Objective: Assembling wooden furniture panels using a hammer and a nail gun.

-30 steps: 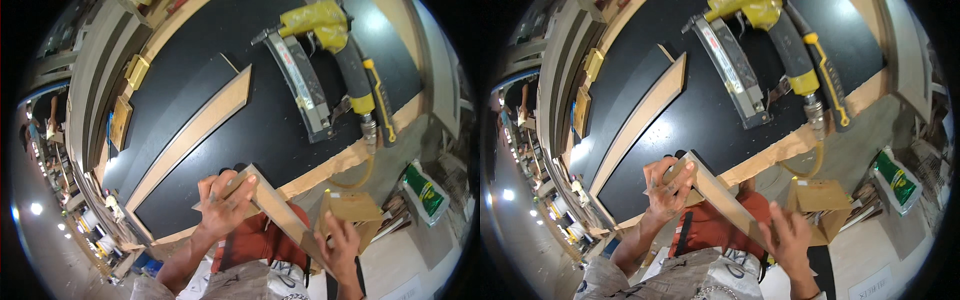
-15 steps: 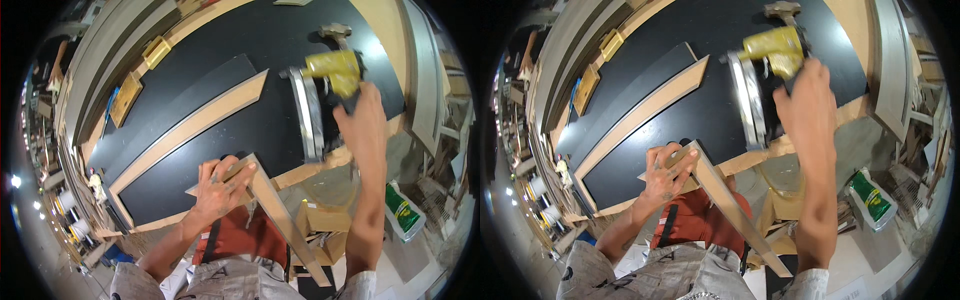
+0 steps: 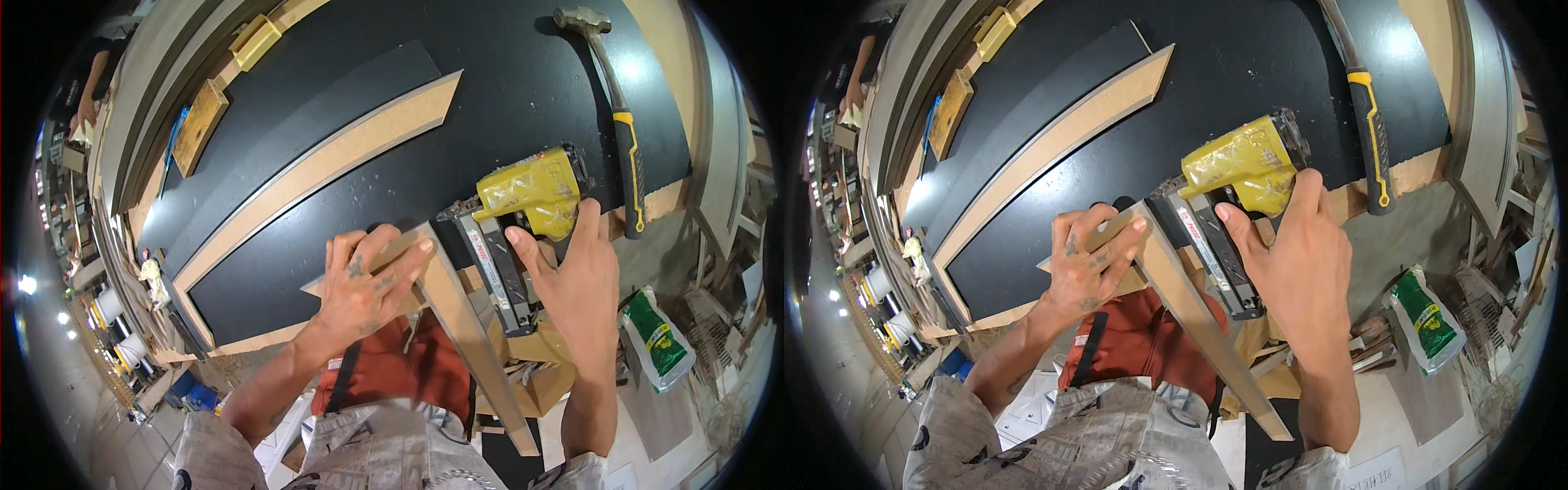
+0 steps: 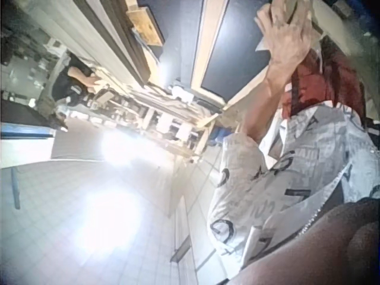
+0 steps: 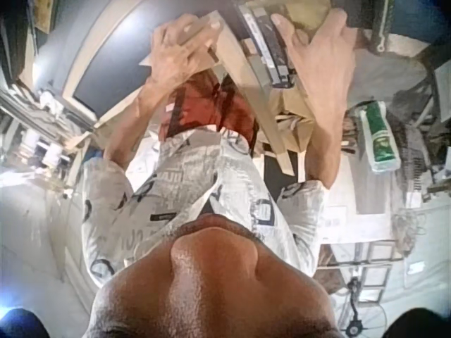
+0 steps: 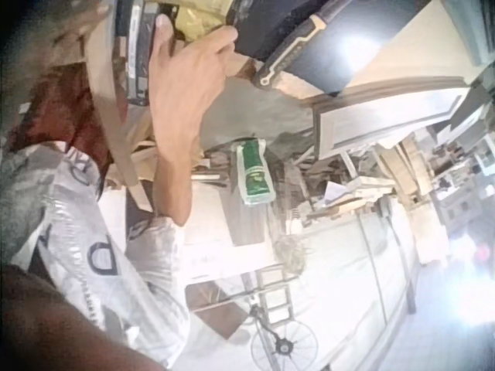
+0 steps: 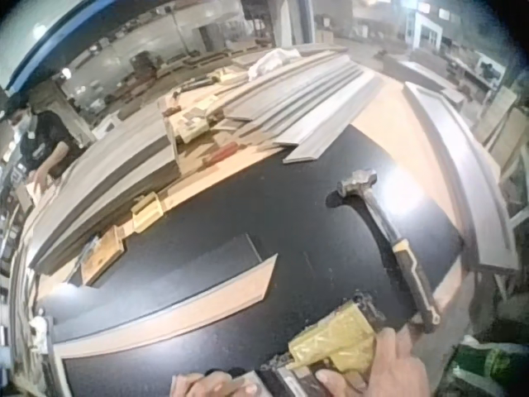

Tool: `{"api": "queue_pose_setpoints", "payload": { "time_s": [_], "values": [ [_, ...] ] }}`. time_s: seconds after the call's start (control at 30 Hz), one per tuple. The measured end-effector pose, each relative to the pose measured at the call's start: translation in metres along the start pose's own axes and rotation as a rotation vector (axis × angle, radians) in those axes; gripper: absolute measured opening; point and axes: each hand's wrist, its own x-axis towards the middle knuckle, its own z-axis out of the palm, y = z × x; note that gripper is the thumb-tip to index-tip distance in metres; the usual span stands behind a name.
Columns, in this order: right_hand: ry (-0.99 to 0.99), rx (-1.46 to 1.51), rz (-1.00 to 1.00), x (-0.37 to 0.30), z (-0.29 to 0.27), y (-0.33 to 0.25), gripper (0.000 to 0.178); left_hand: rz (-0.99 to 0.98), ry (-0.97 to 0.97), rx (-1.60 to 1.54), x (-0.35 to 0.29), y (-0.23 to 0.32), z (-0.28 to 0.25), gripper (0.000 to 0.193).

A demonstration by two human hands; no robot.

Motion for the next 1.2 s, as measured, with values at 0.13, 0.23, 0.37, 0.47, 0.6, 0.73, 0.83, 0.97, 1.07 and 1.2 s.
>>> {"api": "queue_pose_setpoints", "payload": {
  "time_s": [0.13,0.23,0.37,0.47,0.6,0.73,0.83,0.97,1.07,1.2],
  "values": [
    [0.004,0.004,-0.071,0.001,-0.001,0.002,0.056,0.006,-0.004,0.010,0.000,-0.001,0.000,0.044],
    [-0.065,0.008,0.006,0.001,-0.001,-0.002,0.055,0.011,-0.008,0.011,-0.001,-0.002,0.001,0.044],
    [-0.035,-0.027,-0.018,0.001,0.001,-0.001,0.054,0.004,-0.020,-0.005,0.000,-0.001,0.000,0.043],
    [-0.012,-0.017,-0.023,-0.001,0.001,-0.002,0.053,0.008,-0.011,-0.001,0.000,0.000,-0.001,0.043],
    [-0.011,0.000,-0.046,-0.001,-0.002,0.000,0.052,0.004,-0.003,-0.013,0.002,0.002,0.000,0.042],
    [0.108,0.000,-0.067,0.009,-0.015,0.009,0.057,-0.001,0.016,-0.003,-0.001,-0.002,-0.003,0.040],
    [0.193,-0.067,0.050,0.040,-0.063,0.022,0.058,-0.013,-0.006,0.010,-0.001,-0.001,-0.007,0.039],
    [0.318,-0.264,0.032,0.137,-0.133,0.130,0.072,0.055,-0.026,0.021,0.007,0.008,-0.001,0.044],
    [0.375,-0.148,-0.053,0.119,-0.104,0.129,0.069,0.042,-0.063,0.063,0.005,0.002,-0.002,0.042],
    [0.206,0.117,-0.154,-0.019,-0.055,0.067,0.038,0.020,-0.050,0.088,0.002,0.005,-0.001,0.043]
  ]
}}
